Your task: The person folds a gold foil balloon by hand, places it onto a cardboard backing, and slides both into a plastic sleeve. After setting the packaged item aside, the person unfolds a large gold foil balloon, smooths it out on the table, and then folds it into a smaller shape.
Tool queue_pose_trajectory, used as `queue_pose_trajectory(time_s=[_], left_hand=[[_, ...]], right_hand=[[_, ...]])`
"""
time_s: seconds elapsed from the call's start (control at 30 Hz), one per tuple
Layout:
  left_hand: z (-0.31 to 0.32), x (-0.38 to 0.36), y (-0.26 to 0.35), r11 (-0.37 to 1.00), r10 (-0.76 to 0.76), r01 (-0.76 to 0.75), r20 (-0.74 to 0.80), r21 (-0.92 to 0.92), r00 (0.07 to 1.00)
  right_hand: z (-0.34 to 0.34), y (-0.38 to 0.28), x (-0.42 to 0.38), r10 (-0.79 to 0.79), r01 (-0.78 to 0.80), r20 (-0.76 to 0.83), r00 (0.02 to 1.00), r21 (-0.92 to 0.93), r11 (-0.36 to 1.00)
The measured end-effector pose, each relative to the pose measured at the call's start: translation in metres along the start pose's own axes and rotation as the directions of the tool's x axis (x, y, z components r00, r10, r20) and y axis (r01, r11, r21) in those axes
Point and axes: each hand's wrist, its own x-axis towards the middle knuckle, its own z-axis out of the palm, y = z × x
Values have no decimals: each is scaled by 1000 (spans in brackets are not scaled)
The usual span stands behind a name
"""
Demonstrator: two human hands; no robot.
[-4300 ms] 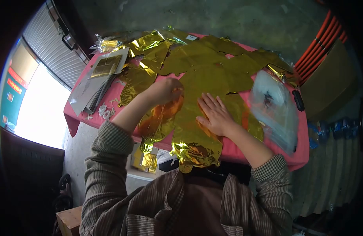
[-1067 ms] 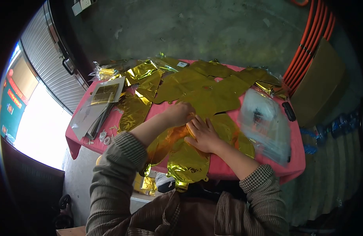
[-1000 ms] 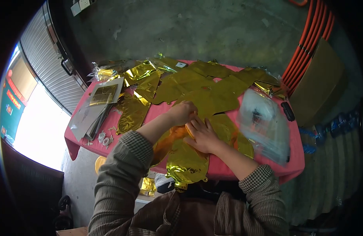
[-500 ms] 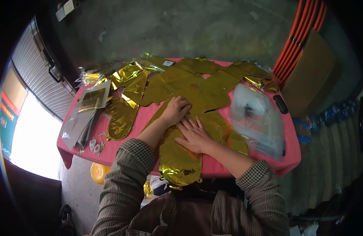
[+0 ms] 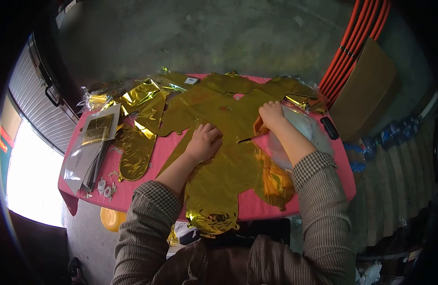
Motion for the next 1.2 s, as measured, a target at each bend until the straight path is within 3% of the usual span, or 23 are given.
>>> queue_pose_trajectory(time_s=[0.13,0.37,0.43,0.57,0.63,0.87,0.93,0.97,1.03,1.07,1.13,1.2], left_hand=[[-1,0,2,1000,-20,20,25,-4,999],[-3,1,4,999,-31,31,20,-15,999],[-3,1,6,1000,-25,25,20,-2,999],[-4,1,5,1000,-26,26,29,-14,999],[-3,1,5,1000,-12,12,21,-15,1000],[-5,2,7,999,-31,32,44,-19,999],[-5,2,7,999,-37,37,62,2,997],[-6,2,8,999,-40,40,66,-1,997],[-9,3,11,998,-58,56,100,20,993],[-8,2,10,998,-58,56,99,18,993],[-6,2,11,994,-30,21,85,109,996],[-6,2,13,989,-29,11,119,145,992]], right_hand=[[20,0,19,83,-82,127,988,-14,997],[44,5,43,86,-85,111,990,-18,996],[43,8,50,0,12,316,949,-36,999],[48,9,55,-9,18,224,975,-36,999],[49,7,58,153,-159,193,969,13,987],[9,8,42,82,-101,197,977,87,991],[-11,2,24,-8,12,-22,1000,194,981],[-22,-1,13,-10,13,-17,1000,196,981],[-47,-12,-16,-51,-12,103,993,539,842],[-49,-17,-28,-51,-13,104,993,537,843],[-50,-23,-48,-224,33,215,951,646,763],[-47,-30,-57,-188,-13,236,953,653,757]])
